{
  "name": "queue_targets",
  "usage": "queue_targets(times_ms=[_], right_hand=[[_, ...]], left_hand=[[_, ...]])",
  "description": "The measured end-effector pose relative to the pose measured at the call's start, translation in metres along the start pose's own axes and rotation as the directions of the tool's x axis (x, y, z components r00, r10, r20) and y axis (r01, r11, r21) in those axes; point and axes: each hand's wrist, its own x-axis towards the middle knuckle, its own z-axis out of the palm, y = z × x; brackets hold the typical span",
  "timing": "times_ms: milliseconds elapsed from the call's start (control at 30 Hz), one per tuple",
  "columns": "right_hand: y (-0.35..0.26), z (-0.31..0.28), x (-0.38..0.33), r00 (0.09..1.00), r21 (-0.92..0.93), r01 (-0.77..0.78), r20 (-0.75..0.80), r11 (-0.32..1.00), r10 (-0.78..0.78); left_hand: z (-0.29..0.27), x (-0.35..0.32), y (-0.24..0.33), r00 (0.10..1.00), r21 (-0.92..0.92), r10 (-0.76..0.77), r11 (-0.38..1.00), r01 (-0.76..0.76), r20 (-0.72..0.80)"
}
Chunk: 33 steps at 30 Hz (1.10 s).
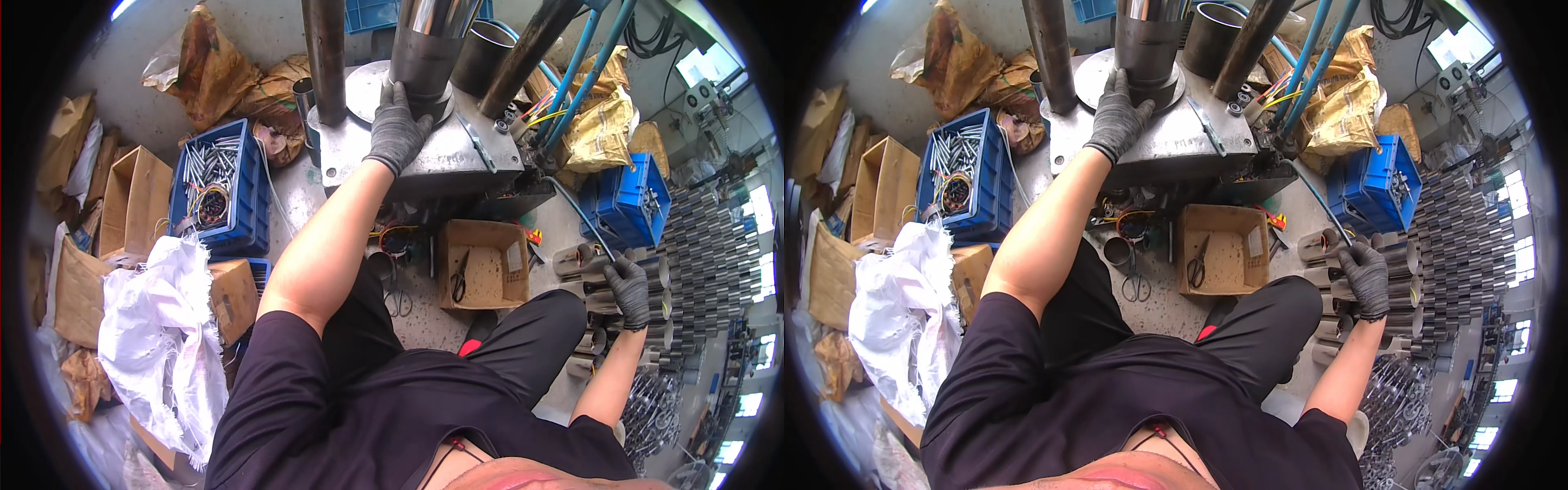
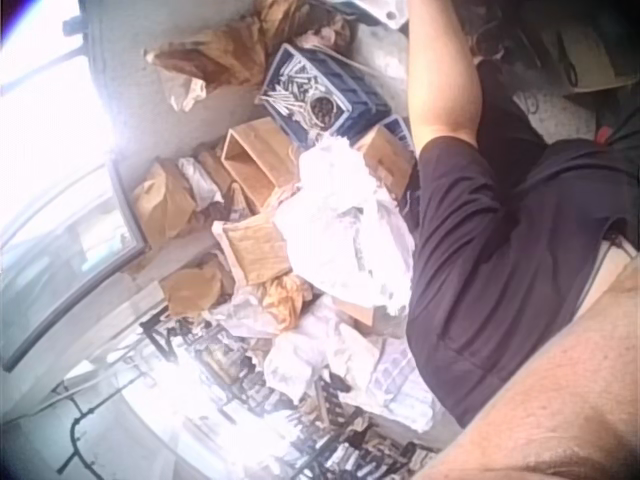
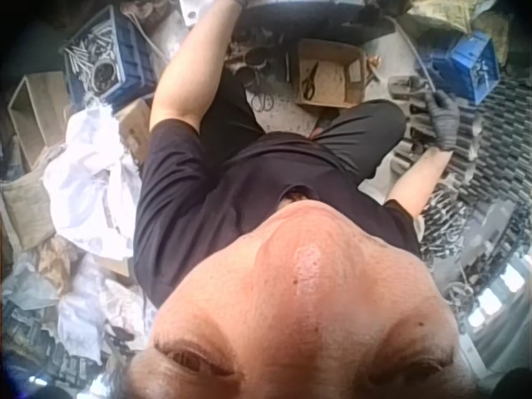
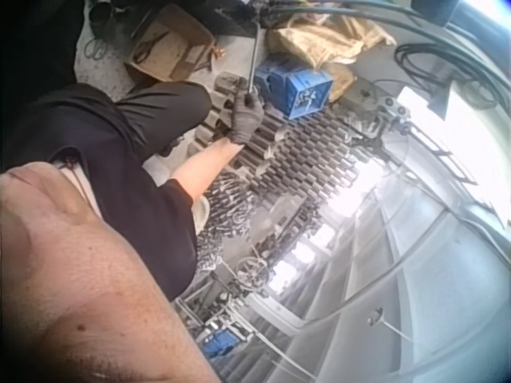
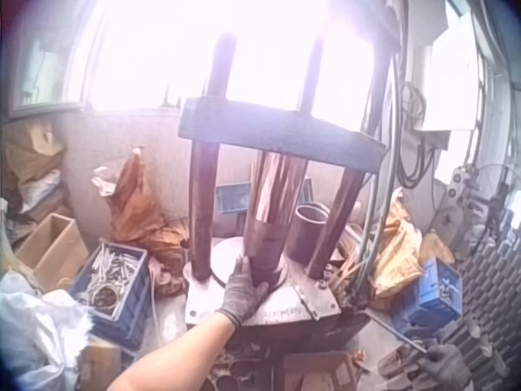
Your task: Assembling wire-wound stators into metal sleeves using a press machine.
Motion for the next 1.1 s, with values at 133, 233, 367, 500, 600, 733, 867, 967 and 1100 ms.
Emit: queue_targets(times_ms=[133, 233, 367, 500, 600, 733, 867, 967, 1100], right_hand=[[-0.005, 0.000, -0.003, 1.000, 0.032, -0.011, -0.013, 0.999, 0.011], [0.005, 0.001, -0.001, 1.000, 0.043, -0.013, -0.016, 0.999, 0.014], [0.019, 0.003, 0.000, 0.996, 0.028, 0.068, -0.054, 0.997, -0.066], [0.015, 0.004, -0.001, 0.998, 0.113, -0.032, -0.054, 0.993, 0.038], [0.012, 0.002, 0.000, 0.999, 0.128, -0.040, -0.029, 0.991, 0.044], [0.013, -0.003, 0.000, 0.999, 0.089, -0.042, 0.031, 0.995, 0.039], [0.002, -0.016, 0.005, 0.960, 0.111, -0.144, 0.258, 0.983, 0.111], [-0.028, -0.033, 0.012, 0.835, -0.055, -0.242, 0.496, 0.969, 0.237], [-0.042, -0.044, 0.031, 0.880, 0.000, -0.062, 0.471, 0.998, 0.055]], left_hand=[[-0.005, -0.003, 0.008, 0.999, -0.017, -0.033, 0.999, 0.034, 0.036], [-0.005, -0.003, 0.006, 0.999, -0.015, -0.030, 0.999, 0.031, 0.030], [-0.004, -0.003, 0.007, 0.999, -0.008, -0.027, 1.000, 0.028, 0.025], [-0.002, -0.002, 0.005, 1.000, 0.003, -0.015, 1.000, 0.015, 0.011], [0.000, -0.002, 0.002, 1.000, -0.033, -0.013, 0.999, 0.013, -0.002], [-0.002, -0.003, 0.006, 0.999, -0.006, -0.029, 1.000, 0.029, 0.020], [-0.001, -0.002, 0.004, 1.000, 0.010, -0.003, 1.000, 0.003, -0.008], [0.002, -0.002, 0.007, 1.000, -0.005, -0.002, 1.000, 0.002, -0.009], [0.005, -0.002, 0.002, 1.000, 0.000, -0.006, 1.000, 0.006, -0.020]])
